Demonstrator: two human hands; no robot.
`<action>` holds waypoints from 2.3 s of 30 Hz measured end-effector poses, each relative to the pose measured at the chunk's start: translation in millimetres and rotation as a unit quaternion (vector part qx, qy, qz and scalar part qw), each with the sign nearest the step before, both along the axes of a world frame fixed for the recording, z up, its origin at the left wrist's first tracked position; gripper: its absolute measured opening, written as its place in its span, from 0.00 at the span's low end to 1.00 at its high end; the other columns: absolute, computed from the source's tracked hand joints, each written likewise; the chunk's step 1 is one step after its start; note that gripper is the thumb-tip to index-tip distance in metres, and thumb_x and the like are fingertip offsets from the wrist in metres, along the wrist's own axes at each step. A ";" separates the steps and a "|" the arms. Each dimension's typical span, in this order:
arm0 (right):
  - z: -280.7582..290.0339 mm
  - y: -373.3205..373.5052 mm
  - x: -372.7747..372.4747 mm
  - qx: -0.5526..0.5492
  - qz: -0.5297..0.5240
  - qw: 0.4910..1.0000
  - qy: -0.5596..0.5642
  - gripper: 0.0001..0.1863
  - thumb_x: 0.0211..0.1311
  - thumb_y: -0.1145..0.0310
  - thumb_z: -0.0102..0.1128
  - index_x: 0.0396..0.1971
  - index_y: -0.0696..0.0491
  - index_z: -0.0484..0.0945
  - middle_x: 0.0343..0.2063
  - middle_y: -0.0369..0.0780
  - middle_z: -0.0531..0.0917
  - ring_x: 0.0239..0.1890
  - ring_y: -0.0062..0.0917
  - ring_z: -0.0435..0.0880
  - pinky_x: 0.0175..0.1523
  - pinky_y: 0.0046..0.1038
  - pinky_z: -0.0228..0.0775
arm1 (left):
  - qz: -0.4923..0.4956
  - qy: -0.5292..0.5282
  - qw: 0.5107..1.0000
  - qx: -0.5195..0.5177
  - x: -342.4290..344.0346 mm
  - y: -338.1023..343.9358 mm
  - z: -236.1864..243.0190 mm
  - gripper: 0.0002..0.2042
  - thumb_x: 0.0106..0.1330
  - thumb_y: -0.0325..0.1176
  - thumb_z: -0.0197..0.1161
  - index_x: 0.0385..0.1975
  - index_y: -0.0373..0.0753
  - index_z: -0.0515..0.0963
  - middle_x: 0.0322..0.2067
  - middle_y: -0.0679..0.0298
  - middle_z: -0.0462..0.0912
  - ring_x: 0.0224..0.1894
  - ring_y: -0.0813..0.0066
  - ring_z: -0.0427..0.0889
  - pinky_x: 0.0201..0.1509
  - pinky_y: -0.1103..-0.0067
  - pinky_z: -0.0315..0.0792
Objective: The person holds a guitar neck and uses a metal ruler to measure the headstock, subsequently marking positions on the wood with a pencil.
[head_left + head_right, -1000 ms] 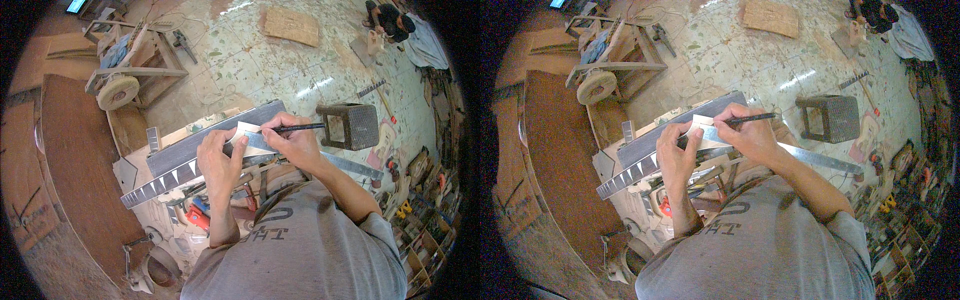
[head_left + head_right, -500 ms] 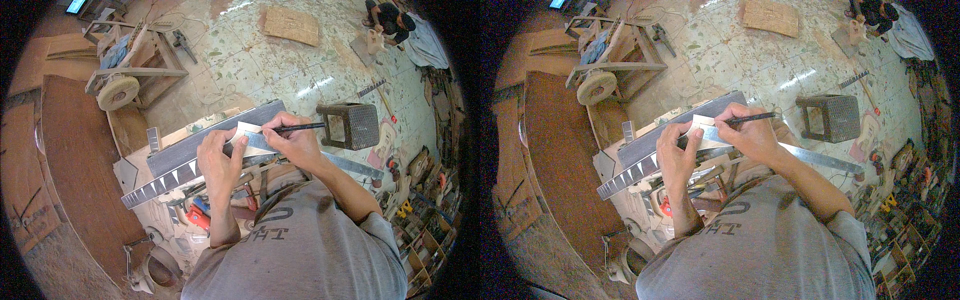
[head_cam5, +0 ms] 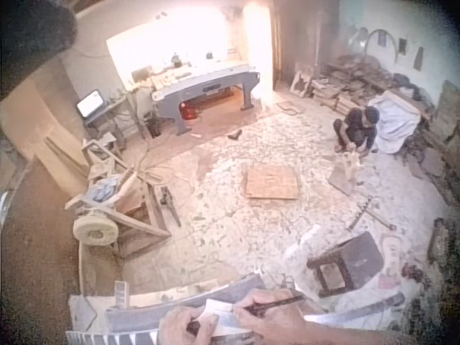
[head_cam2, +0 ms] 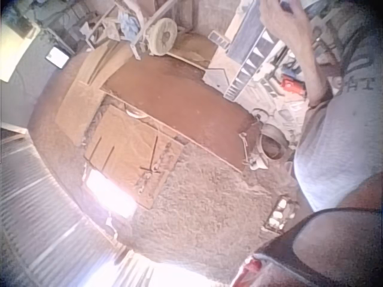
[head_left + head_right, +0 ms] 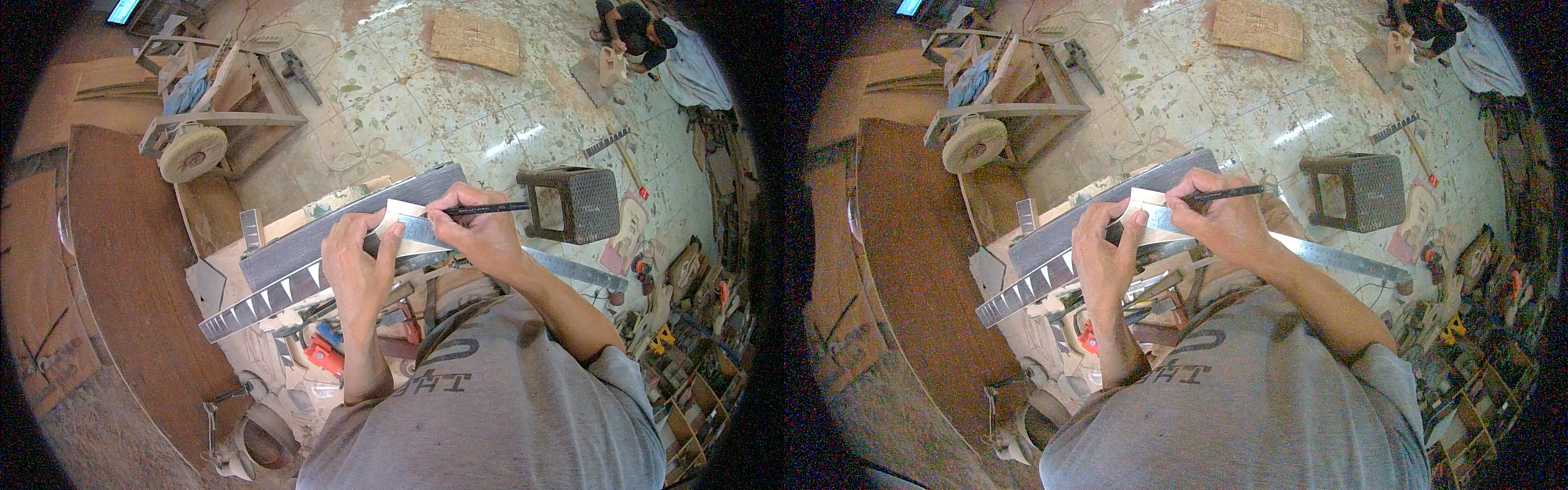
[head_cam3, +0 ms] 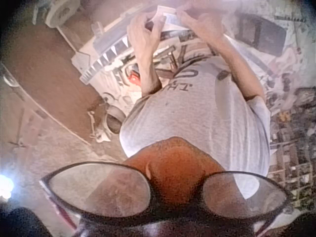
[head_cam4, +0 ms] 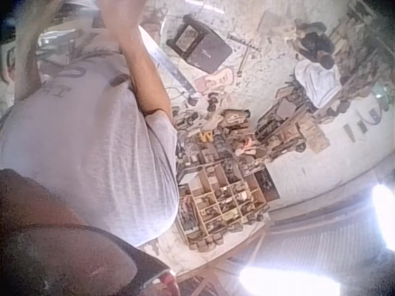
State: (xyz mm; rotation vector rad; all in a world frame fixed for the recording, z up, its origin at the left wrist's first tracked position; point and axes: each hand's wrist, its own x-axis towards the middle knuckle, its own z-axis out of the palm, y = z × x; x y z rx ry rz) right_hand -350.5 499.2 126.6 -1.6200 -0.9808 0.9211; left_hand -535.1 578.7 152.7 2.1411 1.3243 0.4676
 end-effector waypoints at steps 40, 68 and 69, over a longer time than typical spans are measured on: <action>10.1 -136.9 70.8 -0.187 -0.018 0.978 -0.094 0.12 0.67 0.64 0.77 0.31 0.56 0.87 0.20 0.37 0.83 0.23 0.17 0.77 0.31 0.25 0.69 | 0.006 0.043 0.998 0.033 5.4 -3.0 -3.1 0.26 0.52 0.51 0.85 0.41 0.39 0.84 0.38 0.56 0.86 0.44 0.54 0.83 0.53 0.63 0.72; 8.1 -135.8 70.7 -0.181 -0.013 0.978 -0.106 0.14 0.66 0.61 0.77 0.30 0.57 0.87 0.20 0.39 0.84 0.23 0.20 0.80 0.31 0.28 0.71 | 0.017 0.056 0.998 0.005 7.0 -2.6 0.5 0.26 0.53 0.52 0.84 0.41 0.38 0.84 0.39 0.55 0.87 0.45 0.52 0.83 0.54 0.61 0.72; 7.5 -136.0 70.9 -0.180 -0.013 0.978 -0.106 0.14 0.66 0.61 0.77 0.30 0.57 0.87 0.20 0.39 0.84 0.23 0.20 0.80 0.31 0.28 0.70 | 0.017 0.056 0.998 0.004 7.1 -2.3 0.3 0.26 0.53 0.52 0.84 0.41 0.38 0.84 0.40 0.55 0.87 0.46 0.52 0.83 0.54 0.61 0.72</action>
